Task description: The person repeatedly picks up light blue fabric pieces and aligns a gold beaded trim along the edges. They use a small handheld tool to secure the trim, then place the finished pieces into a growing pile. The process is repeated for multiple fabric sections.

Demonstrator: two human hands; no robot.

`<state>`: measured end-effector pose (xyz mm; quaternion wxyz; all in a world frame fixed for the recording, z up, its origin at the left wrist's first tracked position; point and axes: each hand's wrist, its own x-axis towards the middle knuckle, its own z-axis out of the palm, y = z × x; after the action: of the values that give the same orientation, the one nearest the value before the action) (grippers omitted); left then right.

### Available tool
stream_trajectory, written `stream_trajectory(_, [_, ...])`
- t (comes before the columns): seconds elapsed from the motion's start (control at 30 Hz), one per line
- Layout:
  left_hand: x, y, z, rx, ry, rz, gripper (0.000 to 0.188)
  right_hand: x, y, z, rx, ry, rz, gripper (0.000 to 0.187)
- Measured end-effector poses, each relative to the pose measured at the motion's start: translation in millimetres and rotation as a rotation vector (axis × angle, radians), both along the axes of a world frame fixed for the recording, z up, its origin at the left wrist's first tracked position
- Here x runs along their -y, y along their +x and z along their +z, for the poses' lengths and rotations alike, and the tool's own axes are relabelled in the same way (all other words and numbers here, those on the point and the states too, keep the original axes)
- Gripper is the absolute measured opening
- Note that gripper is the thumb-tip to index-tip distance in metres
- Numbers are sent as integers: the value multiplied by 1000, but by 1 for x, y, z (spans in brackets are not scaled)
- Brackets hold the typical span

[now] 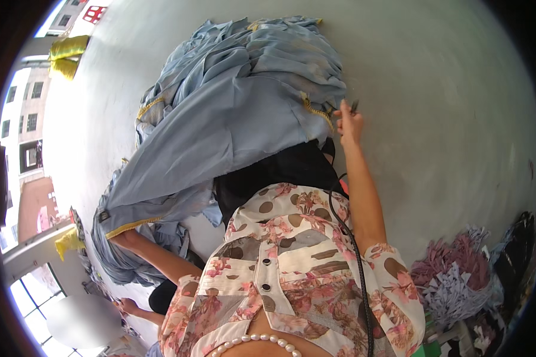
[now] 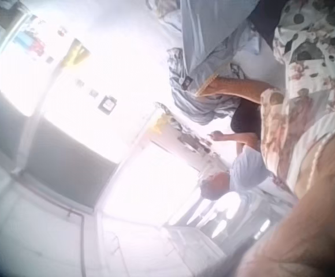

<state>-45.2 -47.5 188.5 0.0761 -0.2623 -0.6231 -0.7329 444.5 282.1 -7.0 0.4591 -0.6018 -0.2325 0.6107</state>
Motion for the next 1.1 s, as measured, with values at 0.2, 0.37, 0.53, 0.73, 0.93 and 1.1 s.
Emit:
stream_trajectory(0.2, [57,-63,-132,685,-677,271,51,12,-43,-36,-52,-192,180,50])
stream_trajectory(0.37, [7,-9,-115,-345,-716,209,42,10,-54,-34,-248,91,200,34])
stream_trajectory(0.53, [-149,158,-49,323,-490,-653,26,29,-64,70,30,611,406,14])
stream_trajectory(0.73, [-238,238,-55,259,-664,-1101,54,82,-87,117,415,1014,705,27])
stream_trajectory(0.93, [-241,235,-77,363,-536,-889,26,110,-89,115,552,1162,871,39])
stream_trajectory(1.1, [-233,241,-49,619,-268,-931,16,108,-83,142,489,1314,836,44])
